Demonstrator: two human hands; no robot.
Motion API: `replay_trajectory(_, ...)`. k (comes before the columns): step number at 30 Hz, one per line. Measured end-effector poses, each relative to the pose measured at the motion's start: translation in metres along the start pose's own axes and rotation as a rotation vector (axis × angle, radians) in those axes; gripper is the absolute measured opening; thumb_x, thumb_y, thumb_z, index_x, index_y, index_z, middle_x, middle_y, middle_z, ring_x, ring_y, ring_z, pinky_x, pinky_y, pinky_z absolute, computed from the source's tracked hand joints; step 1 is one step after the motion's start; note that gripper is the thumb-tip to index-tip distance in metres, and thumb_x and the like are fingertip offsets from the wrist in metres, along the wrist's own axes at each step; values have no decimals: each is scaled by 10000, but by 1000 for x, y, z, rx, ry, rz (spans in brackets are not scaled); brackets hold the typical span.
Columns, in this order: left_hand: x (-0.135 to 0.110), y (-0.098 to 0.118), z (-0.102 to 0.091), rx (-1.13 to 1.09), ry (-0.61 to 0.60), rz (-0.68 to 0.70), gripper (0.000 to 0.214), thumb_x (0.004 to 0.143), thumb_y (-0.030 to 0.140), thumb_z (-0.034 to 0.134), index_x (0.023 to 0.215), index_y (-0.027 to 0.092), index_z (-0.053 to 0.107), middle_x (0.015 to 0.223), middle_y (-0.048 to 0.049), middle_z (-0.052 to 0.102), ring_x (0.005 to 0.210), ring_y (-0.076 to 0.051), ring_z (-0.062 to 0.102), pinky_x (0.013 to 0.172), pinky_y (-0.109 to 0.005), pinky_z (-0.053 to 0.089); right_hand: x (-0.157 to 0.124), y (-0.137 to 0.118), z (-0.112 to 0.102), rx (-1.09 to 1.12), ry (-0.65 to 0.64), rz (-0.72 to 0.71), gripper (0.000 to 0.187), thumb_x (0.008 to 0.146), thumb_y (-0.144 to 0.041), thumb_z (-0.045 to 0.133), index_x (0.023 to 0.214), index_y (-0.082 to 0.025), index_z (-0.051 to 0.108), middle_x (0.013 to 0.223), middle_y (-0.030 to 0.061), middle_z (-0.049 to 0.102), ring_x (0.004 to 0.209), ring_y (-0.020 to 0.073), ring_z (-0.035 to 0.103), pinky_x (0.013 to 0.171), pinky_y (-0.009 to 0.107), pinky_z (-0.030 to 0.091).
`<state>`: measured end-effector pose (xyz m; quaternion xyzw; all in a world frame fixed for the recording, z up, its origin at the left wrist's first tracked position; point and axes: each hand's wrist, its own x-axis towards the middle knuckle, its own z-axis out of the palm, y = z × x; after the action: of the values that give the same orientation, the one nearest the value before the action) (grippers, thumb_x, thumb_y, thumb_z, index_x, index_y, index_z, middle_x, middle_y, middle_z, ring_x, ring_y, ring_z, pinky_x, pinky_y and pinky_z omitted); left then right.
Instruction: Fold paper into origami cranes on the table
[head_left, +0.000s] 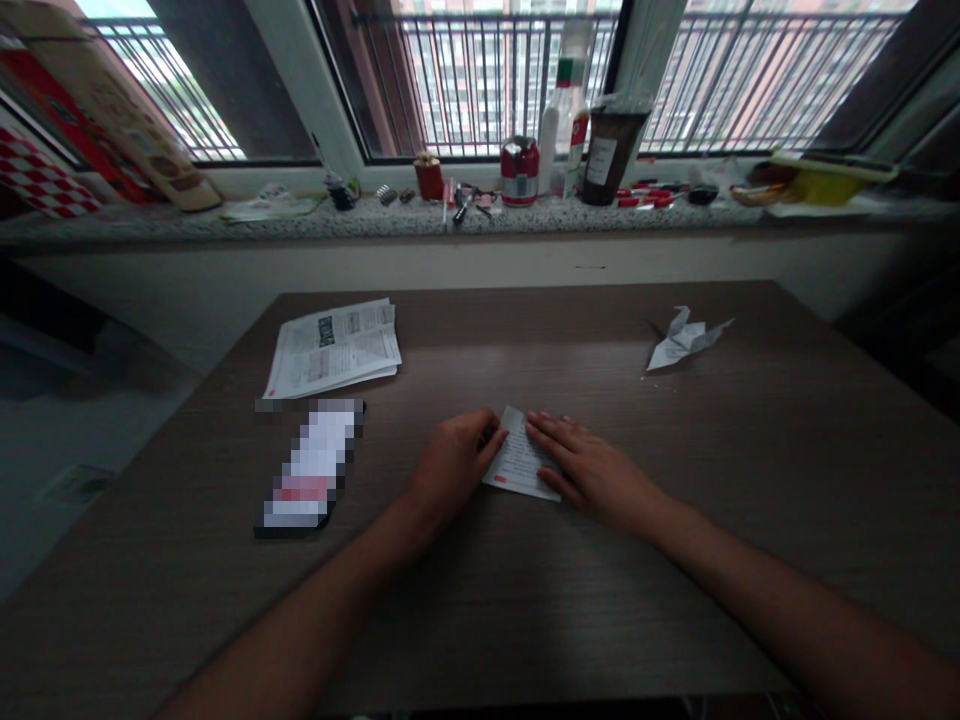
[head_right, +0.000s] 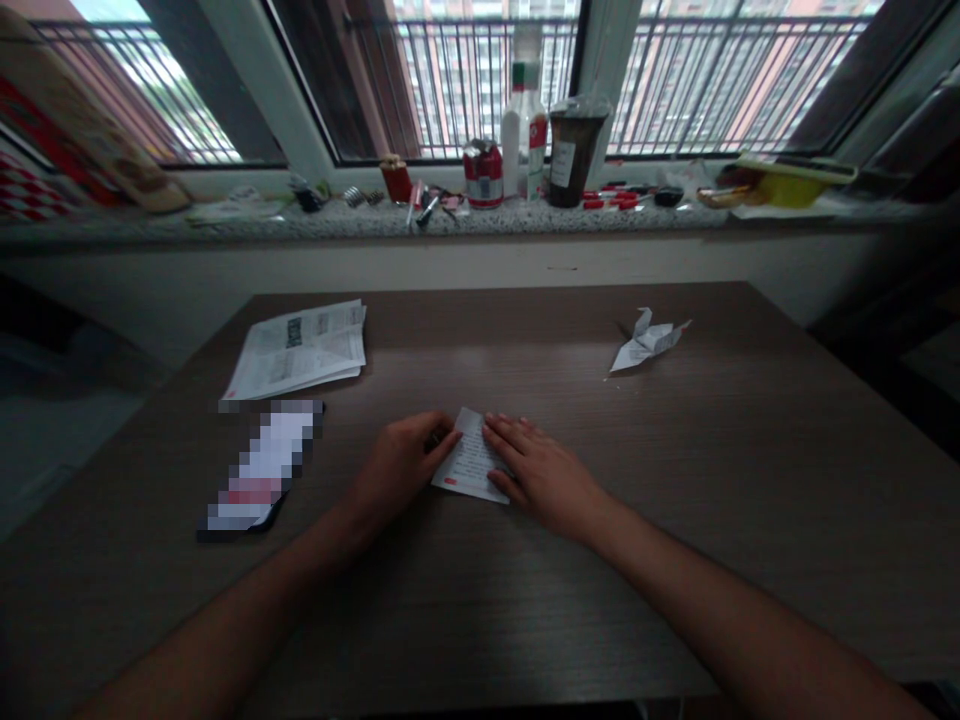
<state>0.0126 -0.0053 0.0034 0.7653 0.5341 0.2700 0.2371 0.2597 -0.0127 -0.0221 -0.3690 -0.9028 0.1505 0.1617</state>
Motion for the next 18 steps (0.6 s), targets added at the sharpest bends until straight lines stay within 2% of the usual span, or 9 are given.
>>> replay_trajectory(3, -1, 0, 2, 172, 37, 29, 115, 997, 287, 625, 1031, 193, 682, 992, -82, 707, 876, -254, 681, 787, -355, 529, 1, 0, 1, -19, 3, -8, 621, 1066, -398, 490, 1640, -232, 324, 1679, 97, 348, 1538, 278, 352, 1267, 516, 314)
replay_trajectory(5, -2, 0, 4, 256, 71, 77, 266, 1002, 249, 615, 1260, 187, 635, 1187, -114, 681, 1050, -279, 669, 919, -400, 543, 1, -1, 1, -35, 9, -10, 617, 1068, -396, 484, 1640, -229, 324, 1674, 95, 356, 1535, 274, 357, 1265, 516, 317)
replay_trajectory(7, -4, 0, 6, 313, 50, 179, 383, 1024, 225, 573, 1406, 196, 556, 1352, -122, 628, 1222, -281, 616, 1046, -430, 513, 1, 0, 2, -54, 13, -10, 619, 1069, -391, 475, 1645, -235, 310, 1674, 85, 357, 1536, 266, 355, 1267, 508, 316)
replay_trajectory(9, -7, 1, 9, 360, -30, 282, 416, 1050, 258, 536, 1460, 196, 517, 1460, -120, 580, 1350, -274, 546, 1136, -441, 464, 1, 3, 1, -74, 12, -10, 629, 1070, -383, 467, 1654, -240, 282, 1678, 77, 346, 1539, 260, 348, 1271, 503, 308)
replay_trajectory(11, -10, 2, 13, 409, -110, 316, 486, 1059, 325, 527, 1517, 172, 467, 1544, -133, 521, 1437, -283, 475, 1198, -452, 407, 1, 8, -1, -93, 9, -11, 647, 1067, -365, 468, 1663, -244, 248, 1682, 72, 330, 1542, 258, 340, 1276, 504, 297)
replay_trajectory(14, -13, 3, 17, 454, -179, 289, 569, 1069, 404, 493, 1573, 154, 406, 1620, -136, 437, 1495, -290, 409, 1237, -449, 353, 0, 13, -7, -118, -1, -14, 664, 1057, -326, 472, 1668, -246, 224, 1686, 65, 317, 1549, 256, 323, 1282, 502, 282)
replay_trajectory(18, -14, 3, 21, 477, -192, 238, 635, 1070, 482, 462, 1599, 144, 367, 1644, -138, 402, 1497, -286, 406, 1238, -433, 343, 2, 10, -7, -169, -11, -11, 639, 1072, -301, 424, 1667, -202, 215, 1682, 93, 319, 1551, 252, 315, 1289, 486, 264)
